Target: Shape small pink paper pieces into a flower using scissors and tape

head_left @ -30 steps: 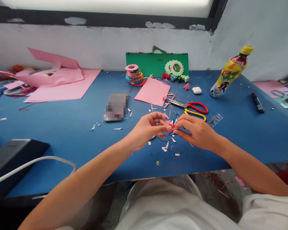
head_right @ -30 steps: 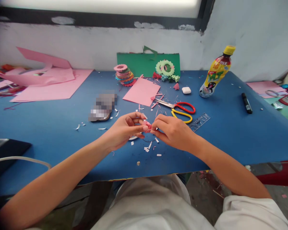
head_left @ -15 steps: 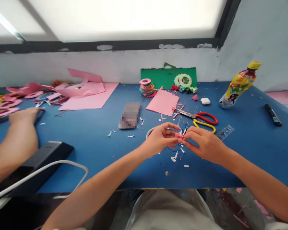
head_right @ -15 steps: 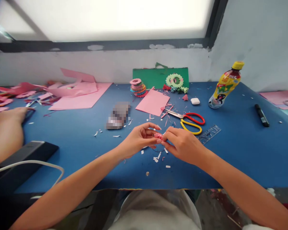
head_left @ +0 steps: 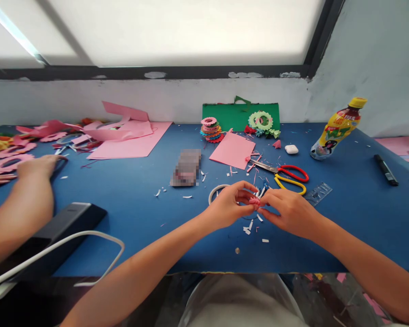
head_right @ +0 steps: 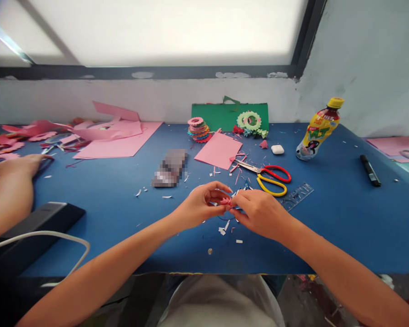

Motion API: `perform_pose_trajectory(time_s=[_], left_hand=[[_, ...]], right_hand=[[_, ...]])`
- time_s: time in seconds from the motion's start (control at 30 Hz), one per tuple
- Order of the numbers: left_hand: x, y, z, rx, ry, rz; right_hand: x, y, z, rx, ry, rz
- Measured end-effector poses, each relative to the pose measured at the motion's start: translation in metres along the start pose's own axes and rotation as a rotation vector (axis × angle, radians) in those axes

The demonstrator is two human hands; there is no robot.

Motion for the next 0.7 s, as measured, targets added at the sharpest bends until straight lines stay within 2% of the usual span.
perform_pose_trajectory(time_s=[0.23, 0.43, 0.7], left_hand=[[-0.0006, -0.0068, -0.0007, 0.145, -0.006, -0.045], [0.0004, -0.0059, 0.0035, 0.213, -0.042, -0.099], [-0.0032, -0.0077, 0.004, 0.412, -0.074, -0.153]], right_hand=[[0.0006, -0.0037, -0.0047, 0.004, 0.049, -0.03], [-0.0004, -0.0021, -0.0026, -0.061, 0.028, -0.036], [0.0011, -0.0055, 0.0007, -0.072, -0.014, -0.081]])
Point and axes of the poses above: each hand's wrist, its own x-axis towards the middle knuckle, its own z-axis out of the back of the hand, y = z × x, the point moved 10 cm from there along x, towards the middle knuckle, and after that the axes turned 8 degrees about y, right-handed, at the moved point
